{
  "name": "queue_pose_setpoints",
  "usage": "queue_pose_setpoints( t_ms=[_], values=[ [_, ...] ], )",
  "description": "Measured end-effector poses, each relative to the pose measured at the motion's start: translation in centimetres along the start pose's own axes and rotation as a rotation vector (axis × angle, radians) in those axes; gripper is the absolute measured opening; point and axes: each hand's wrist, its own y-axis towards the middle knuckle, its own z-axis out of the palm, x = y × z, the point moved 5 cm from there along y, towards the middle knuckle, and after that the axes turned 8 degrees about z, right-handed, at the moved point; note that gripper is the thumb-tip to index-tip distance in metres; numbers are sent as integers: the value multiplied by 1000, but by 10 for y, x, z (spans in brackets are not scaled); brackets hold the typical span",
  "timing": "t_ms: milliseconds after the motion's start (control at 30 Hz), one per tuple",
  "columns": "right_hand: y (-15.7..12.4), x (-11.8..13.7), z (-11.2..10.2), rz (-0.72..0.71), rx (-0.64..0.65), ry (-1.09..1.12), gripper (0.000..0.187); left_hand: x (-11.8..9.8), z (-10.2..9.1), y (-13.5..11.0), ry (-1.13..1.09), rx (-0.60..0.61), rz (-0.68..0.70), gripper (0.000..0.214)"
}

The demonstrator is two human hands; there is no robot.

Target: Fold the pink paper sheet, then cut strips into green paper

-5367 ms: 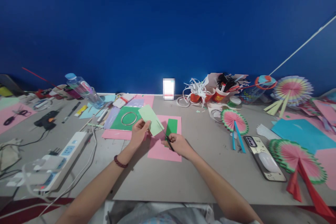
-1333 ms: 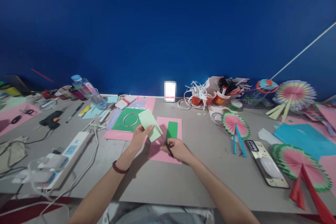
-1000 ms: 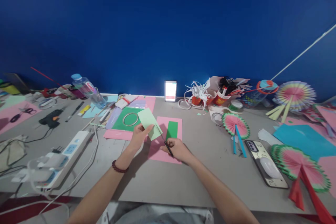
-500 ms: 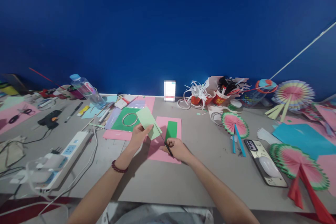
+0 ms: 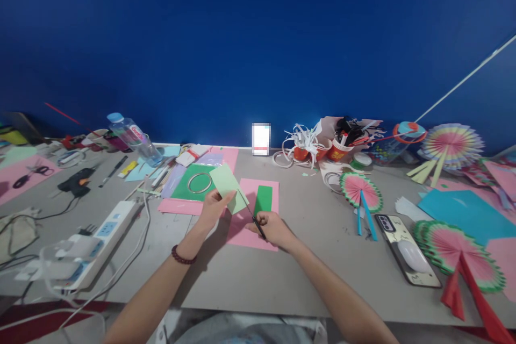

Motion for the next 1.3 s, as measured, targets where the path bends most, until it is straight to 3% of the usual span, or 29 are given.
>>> queue_pose_setpoints(
  t_ms=[633, 1300],
  values=[
    [-5, 10, 1, 14, 19, -8, 46, -7, 5, -3, 1, 29, -12, 31],
    [0, 7, 1, -56, 32, 50, 40, 10, 17, -10, -15, 135, -61, 34]
  ],
)
